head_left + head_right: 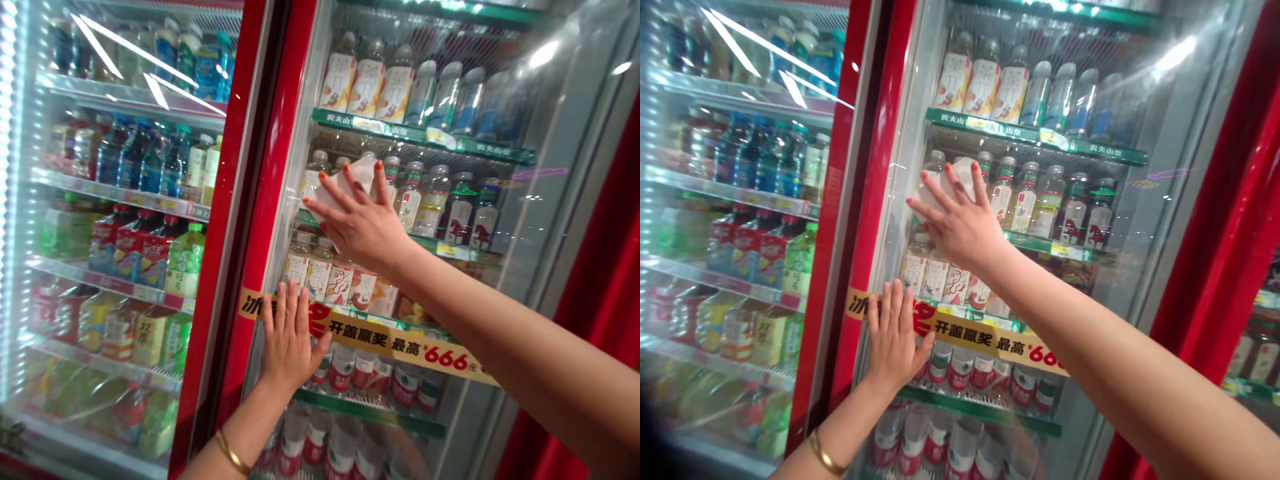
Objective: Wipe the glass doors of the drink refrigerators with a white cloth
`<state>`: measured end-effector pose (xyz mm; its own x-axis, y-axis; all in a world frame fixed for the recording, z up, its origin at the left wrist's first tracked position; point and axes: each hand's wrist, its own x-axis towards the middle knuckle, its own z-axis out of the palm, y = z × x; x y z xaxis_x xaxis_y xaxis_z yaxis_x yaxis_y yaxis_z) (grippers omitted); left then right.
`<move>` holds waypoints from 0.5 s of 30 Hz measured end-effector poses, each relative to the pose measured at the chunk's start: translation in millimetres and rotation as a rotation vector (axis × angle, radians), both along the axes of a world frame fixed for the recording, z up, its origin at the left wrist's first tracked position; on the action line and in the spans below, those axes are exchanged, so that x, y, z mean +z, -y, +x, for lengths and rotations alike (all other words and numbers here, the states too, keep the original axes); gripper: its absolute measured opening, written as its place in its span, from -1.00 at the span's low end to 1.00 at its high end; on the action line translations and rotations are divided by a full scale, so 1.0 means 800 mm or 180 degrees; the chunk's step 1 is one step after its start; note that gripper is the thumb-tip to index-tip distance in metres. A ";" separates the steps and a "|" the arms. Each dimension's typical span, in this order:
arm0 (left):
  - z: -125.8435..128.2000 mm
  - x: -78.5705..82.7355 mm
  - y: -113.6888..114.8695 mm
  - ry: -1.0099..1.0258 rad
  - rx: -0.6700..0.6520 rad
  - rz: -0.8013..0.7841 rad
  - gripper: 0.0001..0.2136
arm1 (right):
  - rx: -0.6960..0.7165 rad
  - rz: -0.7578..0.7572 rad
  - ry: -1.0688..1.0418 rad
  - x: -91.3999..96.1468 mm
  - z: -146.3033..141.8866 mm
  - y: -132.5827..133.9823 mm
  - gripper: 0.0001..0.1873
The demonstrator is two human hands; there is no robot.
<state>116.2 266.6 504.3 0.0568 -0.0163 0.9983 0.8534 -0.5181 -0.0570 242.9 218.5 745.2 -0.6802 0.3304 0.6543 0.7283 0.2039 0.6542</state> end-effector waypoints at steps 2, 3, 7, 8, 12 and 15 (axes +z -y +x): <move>-0.001 0.000 0.000 0.0012 -0.0025 0.0010 -0.15 | -0.0021 -0.0038 -0.0072 -0.005 -0.006 -0.002 -0.38; -0.001 0.000 0.000 0.0003 -0.0040 0.0023 -0.14 | -0.0003 -0.0170 0.0075 -0.013 -0.008 -0.003 -0.37; 0.000 0.000 -0.001 -0.0041 -0.0026 -0.0011 -0.13 | 0.0103 -0.0470 0.0505 -0.040 0.003 -0.004 -0.37; 0.000 0.000 -0.001 -0.0033 -0.0011 -0.0022 -0.13 | 0.0118 -0.0348 0.0333 -0.039 0.008 -0.004 -0.38; 0.001 -0.001 -0.001 -0.0006 0.0023 -0.0009 -0.12 | 0.0347 -0.0002 -0.0113 -0.026 0.008 -0.010 -0.40; 0.000 -0.004 -0.002 -0.0046 0.0070 -0.0047 -0.10 | 0.0517 -0.0289 0.0473 -0.030 -0.005 -0.017 -0.43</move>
<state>116.3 267.9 501.4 0.0713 -0.0002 0.9975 0.8637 -0.5002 -0.0619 238.7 231.9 721.3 -0.8159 0.2617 0.5156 0.5782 0.3736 0.7253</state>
